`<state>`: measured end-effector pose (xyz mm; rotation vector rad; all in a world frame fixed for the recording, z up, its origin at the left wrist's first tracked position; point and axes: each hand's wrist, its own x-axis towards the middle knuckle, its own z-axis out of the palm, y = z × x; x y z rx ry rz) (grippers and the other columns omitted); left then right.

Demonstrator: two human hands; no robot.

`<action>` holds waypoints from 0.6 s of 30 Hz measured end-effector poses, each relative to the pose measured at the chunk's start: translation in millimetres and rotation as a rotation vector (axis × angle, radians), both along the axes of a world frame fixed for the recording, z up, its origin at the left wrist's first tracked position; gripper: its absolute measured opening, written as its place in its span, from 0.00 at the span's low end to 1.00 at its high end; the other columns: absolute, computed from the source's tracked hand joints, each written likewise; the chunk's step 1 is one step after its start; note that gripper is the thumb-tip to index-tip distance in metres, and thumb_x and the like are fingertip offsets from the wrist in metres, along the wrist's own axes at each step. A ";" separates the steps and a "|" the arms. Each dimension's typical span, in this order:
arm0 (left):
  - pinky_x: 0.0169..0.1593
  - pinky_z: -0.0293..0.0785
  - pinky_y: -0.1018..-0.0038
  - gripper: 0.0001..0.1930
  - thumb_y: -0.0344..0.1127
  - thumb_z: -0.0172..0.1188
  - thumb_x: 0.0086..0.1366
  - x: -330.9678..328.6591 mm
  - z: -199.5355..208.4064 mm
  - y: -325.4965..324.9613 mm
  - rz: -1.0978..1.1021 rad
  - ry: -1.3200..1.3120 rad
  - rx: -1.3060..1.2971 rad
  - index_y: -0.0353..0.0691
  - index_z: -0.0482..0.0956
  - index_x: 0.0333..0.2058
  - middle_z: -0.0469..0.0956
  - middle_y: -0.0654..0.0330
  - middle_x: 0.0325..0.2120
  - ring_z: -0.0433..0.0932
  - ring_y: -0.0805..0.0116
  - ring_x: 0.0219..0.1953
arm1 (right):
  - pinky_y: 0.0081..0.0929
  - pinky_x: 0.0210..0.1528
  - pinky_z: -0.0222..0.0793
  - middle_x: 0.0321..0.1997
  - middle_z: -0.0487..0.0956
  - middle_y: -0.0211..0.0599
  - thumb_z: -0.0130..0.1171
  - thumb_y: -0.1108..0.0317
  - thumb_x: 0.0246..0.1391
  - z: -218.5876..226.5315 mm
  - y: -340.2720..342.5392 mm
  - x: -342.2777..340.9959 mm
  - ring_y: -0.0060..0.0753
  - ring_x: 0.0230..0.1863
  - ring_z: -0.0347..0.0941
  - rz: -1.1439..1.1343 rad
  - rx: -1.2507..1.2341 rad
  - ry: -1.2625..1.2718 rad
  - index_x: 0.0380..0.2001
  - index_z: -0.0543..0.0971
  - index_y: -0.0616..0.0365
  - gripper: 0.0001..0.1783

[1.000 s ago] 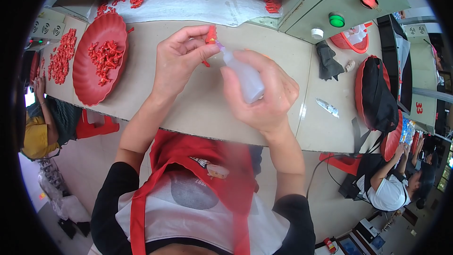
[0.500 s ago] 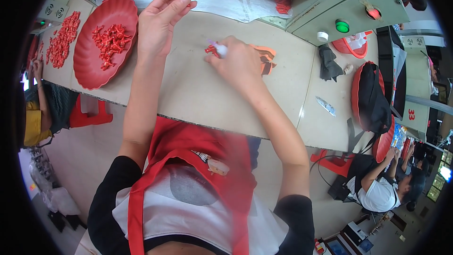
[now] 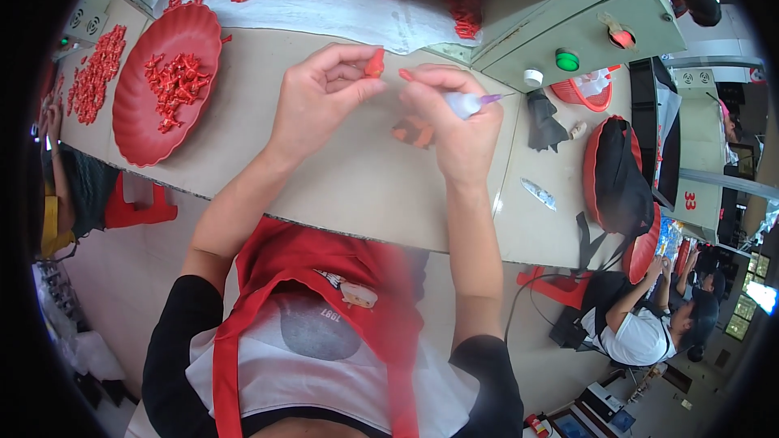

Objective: The person assembles toy figures by applying glue from a bottle onto small plastic parts and attaching the pieces together by hand.

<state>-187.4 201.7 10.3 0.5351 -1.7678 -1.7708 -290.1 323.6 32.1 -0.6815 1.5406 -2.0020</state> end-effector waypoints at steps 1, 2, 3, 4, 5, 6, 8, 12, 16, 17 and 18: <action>0.40 0.75 0.80 0.15 0.22 0.60 0.55 -1.7 -3.8 1.8 0.011 0.034 -0.069 0.31 0.74 0.42 0.76 0.59 0.33 0.77 0.74 0.36 | 0.17 0.20 0.73 0.33 0.78 0.39 0.59 0.79 0.45 -0.4 -0.1 2.0 0.22 0.26 0.74 -0.005 -0.002 -0.004 0.34 0.77 0.67 0.10; 0.40 0.76 0.80 0.14 0.21 0.60 0.55 -2.9 -6.0 2.8 0.022 0.067 -0.138 0.30 0.74 0.42 0.76 0.58 0.34 0.78 0.73 0.36 | 0.16 0.20 0.73 0.32 0.77 0.37 0.60 0.79 0.45 -1.3 -0.1 3.2 0.22 0.26 0.74 -0.018 0.049 0.180 0.32 0.77 0.66 0.07; 0.40 0.76 0.80 0.14 0.21 0.60 0.55 -3.1 -6.0 3.4 0.021 0.062 -0.139 0.30 0.74 0.42 0.76 0.58 0.34 0.78 0.73 0.36 | 0.16 0.20 0.72 0.31 0.77 0.35 0.60 0.80 0.44 -2.2 -0.6 4.5 0.22 0.26 0.74 -0.024 0.101 0.363 0.29 0.78 0.65 0.05; 0.41 0.77 0.79 0.14 0.20 0.59 0.54 -3.0 -5.5 3.5 0.041 0.068 -0.198 0.30 0.74 0.42 0.75 0.58 0.35 0.78 0.72 0.36 | 0.14 0.19 0.71 0.30 0.76 0.32 0.62 0.80 0.43 -1.4 -2.9 8.8 0.21 0.26 0.73 -0.072 0.114 0.402 0.25 0.78 0.63 0.04; 0.42 0.78 0.79 0.14 0.19 0.59 0.54 -3.1 -5.3 3.9 0.060 0.073 -0.257 0.30 0.75 0.41 0.74 0.58 0.35 0.78 0.71 0.36 | 0.14 0.19 0.71 0.30 0.76 0.32 0.62 0.80 0.43 -3.0 -2.6 10.6 0.21 0.26 0.73 -0.074 0.114 0.397 0.25 0.78 0.63 0.04; 0.42 0.78 0.79 0.14 0.19 0.59 0.54 -3.2 -4.9 4.9 0.057 0.069 -0.257 0.30 0.75 0.41 0.74 0.58 0.35 0.78 0.71 0.36 | 0.16 0.27 0.69 0.31 0.76 0.34 0.62 0.80 0.43 -4.0 -1.8 12.3 0.21 0.29 0.72 -0.096 0.127 0.460 0.26 0.78 0.65 0.05; 0.40 0.79 0.79 0.15 0.19 0.59 0.53 -3.9 -4.8 6.7 0.088 0.104 -0.342 0.31 0.75 0.41 0.73 0.58 0.35 0.78 0.70 0.35 | 0.17 0.35 0.68 0.33 0.76 0.37 0.63 0.81 0.42 -7.1 -1.0 11.9 0.22 0.33 0.71 -0.121 0.141 0.520 0.27 0.77 0.66 0.06; 0.33 0.79 0.79 0.13 0.21 0.61 0.49 -9.9 -12.2 7.2 0.196 0.188 -0.442 0.37 0.78 0.36 0.75 0.59 0.31 0.80 0.69 0.30 | 0.19 0.30 0.68 0.29 0.77 0.36 0.64 0.80 0.40 -17.7 -4.9 5.7 0.25 0.28 0.73 -0.198 0.078 0.850 0.26 0.77 0.63 0.07; 0.30 0.77 0.79 0.14 0.21 0.61 0.48 -9.4 -16.0 1.9 0.216 0.198 -0.645 0.40 0.79 0.35 0.75 0.60 0.30 0.79 0.69 0.29 | 0.18 0.24 0.69 0.27 0.77 0.34 0.65 0.79 0.38 -13.4 -3.2 4.6 0.24 0.25 0.75 -0.197 0.095 0.915 0.25 0.78 0.61 0.08; 0.28 0.76 0.79 0.14 0.21 0.61 0.48 -8.4 -16.9 0.6 0.206 0.164 -0.713 0.41 0.79 0.35 0.75 0.60 0.29 0.79 0.69 0.29 | 0.18 0.24 0.69 0.27 0.77 0.34 0.65 0.79 0.38 -9.8 -2.5 5.9 0.24 0.25 0.75 -0.196 0.094 0.914 0.25 0.78 0.61 0.08; 0.28 0.76 0.79 0.14 0.21 0.61 0.48 -8.7 -17.9 0.6 0.205 0.165 -0.713 0.41 0.79 0.35 0.75 0.60 0.29 0.79 0.69 0.29 | 0.17 0.23 0.70 0.28 0.77 0.33 0.65 0.79 0.39 -5.2 -1.0 7.5 0.23 0.25 0.75 -0.156 0.123 0.733 0.26 0.78 0.61 0.08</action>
